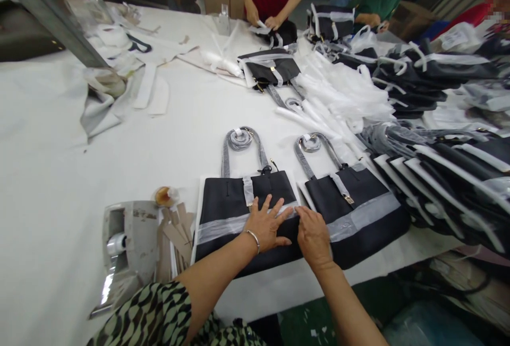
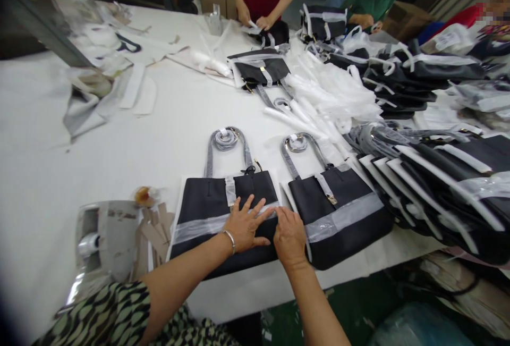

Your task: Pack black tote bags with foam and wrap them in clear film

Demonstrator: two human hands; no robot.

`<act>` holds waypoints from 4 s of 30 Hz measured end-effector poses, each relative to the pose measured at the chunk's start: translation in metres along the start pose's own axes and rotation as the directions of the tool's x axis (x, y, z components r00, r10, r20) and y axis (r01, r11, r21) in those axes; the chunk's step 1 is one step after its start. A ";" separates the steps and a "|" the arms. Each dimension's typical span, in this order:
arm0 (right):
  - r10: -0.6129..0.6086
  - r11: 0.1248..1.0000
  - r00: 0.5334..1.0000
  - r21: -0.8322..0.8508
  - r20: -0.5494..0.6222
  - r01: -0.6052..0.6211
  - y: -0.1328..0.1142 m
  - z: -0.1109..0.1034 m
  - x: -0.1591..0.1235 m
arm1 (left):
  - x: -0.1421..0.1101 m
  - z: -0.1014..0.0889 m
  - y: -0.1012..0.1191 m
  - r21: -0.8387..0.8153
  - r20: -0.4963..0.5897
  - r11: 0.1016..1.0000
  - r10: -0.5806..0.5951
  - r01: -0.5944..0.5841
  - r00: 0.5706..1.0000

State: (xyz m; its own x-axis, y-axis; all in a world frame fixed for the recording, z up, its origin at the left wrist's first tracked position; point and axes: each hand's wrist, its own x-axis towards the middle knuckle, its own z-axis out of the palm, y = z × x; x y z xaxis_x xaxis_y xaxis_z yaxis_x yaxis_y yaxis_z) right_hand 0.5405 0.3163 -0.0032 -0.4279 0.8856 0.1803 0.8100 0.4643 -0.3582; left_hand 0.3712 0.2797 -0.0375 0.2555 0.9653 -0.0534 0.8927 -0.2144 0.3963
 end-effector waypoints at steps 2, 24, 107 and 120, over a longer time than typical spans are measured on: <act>-0.033 0.987 0.999 -0.153 0.043 0.039 -0.006 0.009 -0.007 | 0.000 0.000 0.000 0.006 0.005 1.000 -0.002 0.002 1.000; 0.302 0.948 0.953 -0.116 0.029 -0.297 0.009 0.037 0.003 | -0.004 -0.015 0.002 0.019 0.025 1.000 0.006 -0.007 1.000; 0.311 0.850 0.950 0.451 -0.010 -0.273 0.023 0.033 -0.015 | -0.014 0.005 -0.010 0.007 -0.329 0.998 0.062 -0.063 0.942; 0.104 0.971 0.977 0.192 0.184 -0.140 0.034 0.015 -0.022 | -0.012 -0.001 -0.002 -0.026 -0.370 1.000 -0.001 -0.009 0.929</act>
State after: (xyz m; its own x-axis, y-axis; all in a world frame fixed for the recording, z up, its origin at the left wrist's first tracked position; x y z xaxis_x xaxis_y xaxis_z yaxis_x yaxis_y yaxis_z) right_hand 0.5711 0.3125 -0.0327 -0.4078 0.9126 -0.0297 0.7695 0.3260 -0.5491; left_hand 0.3656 0.2684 -0.0372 0.0989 0.9521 0.2893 0.8804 -0.2192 0.4204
